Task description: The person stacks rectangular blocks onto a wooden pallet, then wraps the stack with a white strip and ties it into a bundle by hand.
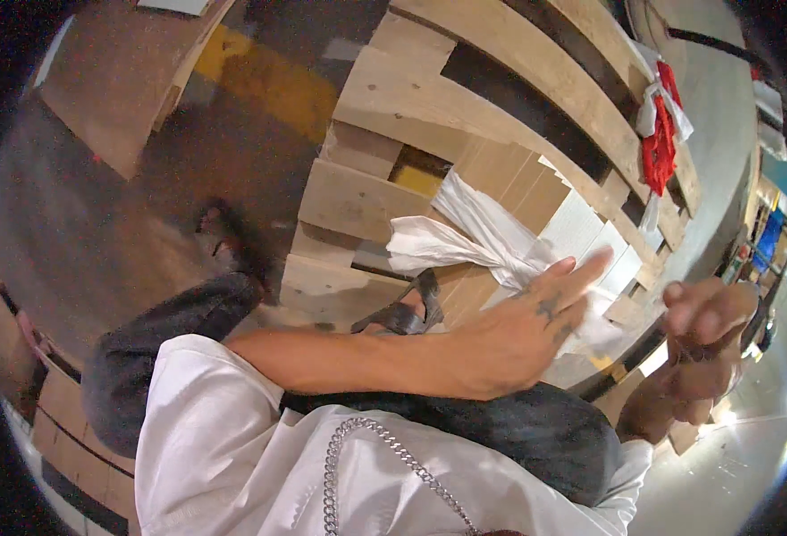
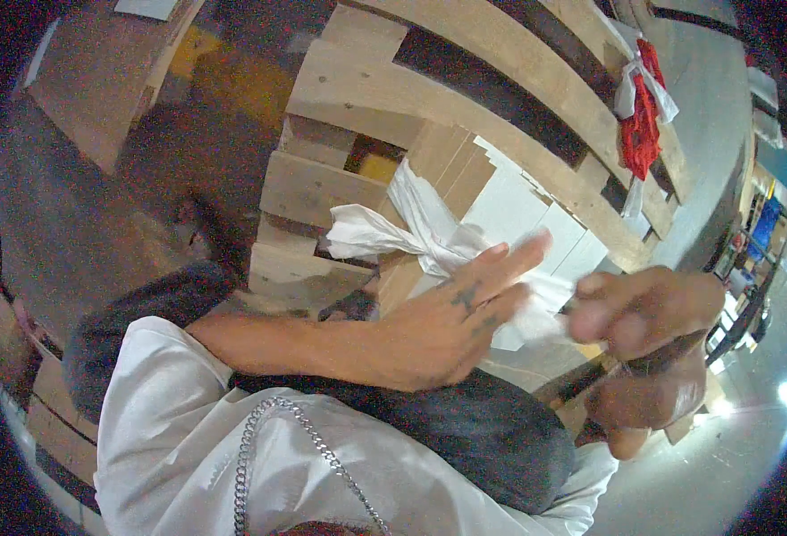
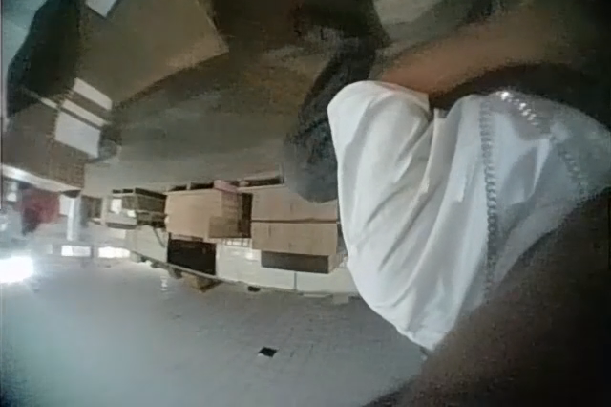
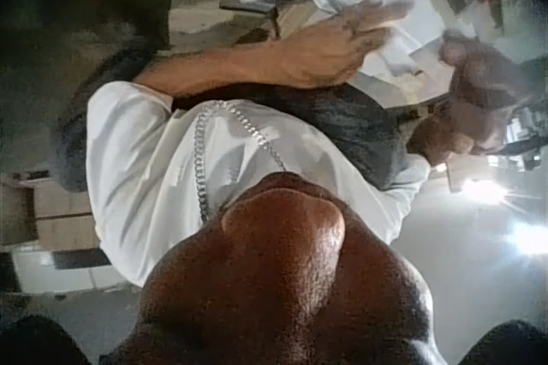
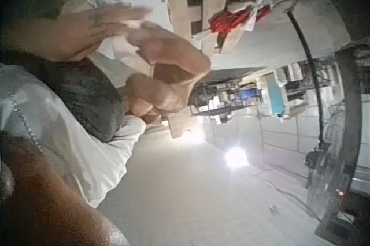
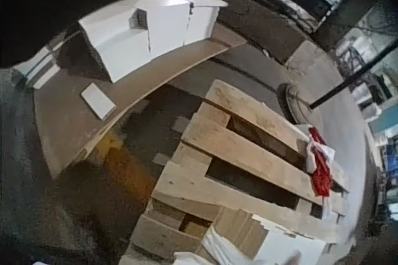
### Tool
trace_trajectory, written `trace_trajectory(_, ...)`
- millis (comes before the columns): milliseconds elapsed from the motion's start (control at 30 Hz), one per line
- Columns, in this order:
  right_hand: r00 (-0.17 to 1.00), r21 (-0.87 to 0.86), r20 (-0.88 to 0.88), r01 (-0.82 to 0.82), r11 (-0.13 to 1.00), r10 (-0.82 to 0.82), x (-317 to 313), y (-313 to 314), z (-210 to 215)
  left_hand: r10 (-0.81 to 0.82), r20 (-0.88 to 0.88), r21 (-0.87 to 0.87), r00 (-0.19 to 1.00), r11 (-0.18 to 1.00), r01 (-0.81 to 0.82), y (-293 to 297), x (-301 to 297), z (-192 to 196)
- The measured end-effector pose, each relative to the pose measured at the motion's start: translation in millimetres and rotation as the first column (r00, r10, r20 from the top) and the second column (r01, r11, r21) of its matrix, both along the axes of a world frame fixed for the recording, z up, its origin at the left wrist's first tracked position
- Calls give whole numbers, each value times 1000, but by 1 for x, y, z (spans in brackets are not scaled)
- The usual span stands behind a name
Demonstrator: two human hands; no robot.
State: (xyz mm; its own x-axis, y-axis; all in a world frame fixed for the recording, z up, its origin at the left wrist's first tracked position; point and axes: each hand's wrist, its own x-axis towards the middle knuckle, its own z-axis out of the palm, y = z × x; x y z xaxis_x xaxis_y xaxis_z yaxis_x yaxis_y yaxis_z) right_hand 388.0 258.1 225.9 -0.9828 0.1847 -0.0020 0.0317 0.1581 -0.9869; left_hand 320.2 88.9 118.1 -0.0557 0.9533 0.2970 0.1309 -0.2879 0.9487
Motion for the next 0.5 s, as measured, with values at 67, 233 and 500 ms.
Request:
trace_trajectory(67, 978, 131, 84, -198, 971, 189, -39, 2, 4, 81, -21, -23, 997, 996, -81, -1, 3, -7)
trace_trajectory(233, 579, 301, 427, -815, 495, 694, -119, -4, -45, -139, -322, -114, 937, 988, 107, -5, 6, 3)
trace_trajectory(500, 197, 329, 753, -939, -100, 628, -126, -46, -86, 95, -277, -210, 956, 965, -156, -2, 42, -12)
